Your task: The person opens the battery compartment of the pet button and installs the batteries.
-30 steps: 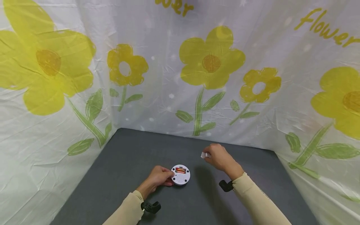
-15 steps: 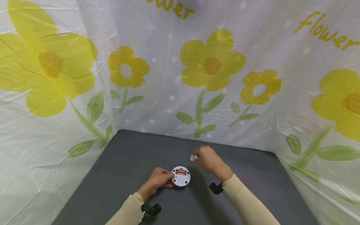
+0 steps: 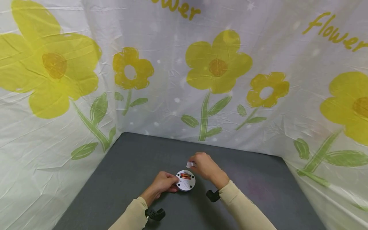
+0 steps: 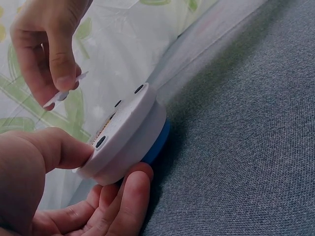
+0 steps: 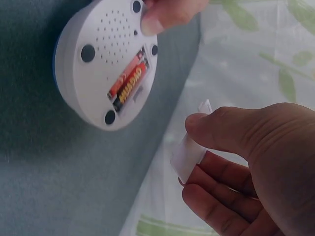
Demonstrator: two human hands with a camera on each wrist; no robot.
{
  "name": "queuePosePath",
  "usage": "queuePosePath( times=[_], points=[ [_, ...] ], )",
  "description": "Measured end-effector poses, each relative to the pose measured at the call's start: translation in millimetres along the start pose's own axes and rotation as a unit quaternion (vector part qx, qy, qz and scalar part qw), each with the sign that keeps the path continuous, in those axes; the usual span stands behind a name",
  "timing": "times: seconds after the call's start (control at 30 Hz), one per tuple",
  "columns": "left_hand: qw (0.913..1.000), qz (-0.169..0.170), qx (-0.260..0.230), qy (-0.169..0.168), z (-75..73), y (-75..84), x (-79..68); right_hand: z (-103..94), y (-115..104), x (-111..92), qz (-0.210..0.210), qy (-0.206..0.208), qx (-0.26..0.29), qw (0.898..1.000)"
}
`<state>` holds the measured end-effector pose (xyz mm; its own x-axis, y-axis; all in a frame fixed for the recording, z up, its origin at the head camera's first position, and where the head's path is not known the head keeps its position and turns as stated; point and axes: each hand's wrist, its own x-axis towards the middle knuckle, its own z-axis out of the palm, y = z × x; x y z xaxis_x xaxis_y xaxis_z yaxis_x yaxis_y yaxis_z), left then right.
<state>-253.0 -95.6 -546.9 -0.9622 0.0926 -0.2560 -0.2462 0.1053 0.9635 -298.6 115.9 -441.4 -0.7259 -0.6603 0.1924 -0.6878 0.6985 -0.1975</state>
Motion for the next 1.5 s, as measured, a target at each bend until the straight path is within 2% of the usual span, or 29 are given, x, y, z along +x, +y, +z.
queuePosePath(
  times=[0.43,0.7,1.07,1.5],
  points=[
    [1.0,0.003,0.005,0.001,1.3,0.8,0.7,16.6,-11.2,5.8,0.012,-0.019,0.007,1.0],
    [1.0,0.009,0.002,-0.003,0.9,2.2,-0.3,25.0,-17.1,4.4,0.0,-0.022,0.003,1.0],
    [0.9999,0.012,0.002,-0.006,-0.1,1.3,-0.5,36.2,-15.0,3.0,0.009,-0.034,-0.007,0.999],
    [1.0,0.007,0.004,0.0,-0.9,-1.9,1.5,42.8,-16.6,0.6,0.006,-0.011,-0.015,1.0]
  ],
)
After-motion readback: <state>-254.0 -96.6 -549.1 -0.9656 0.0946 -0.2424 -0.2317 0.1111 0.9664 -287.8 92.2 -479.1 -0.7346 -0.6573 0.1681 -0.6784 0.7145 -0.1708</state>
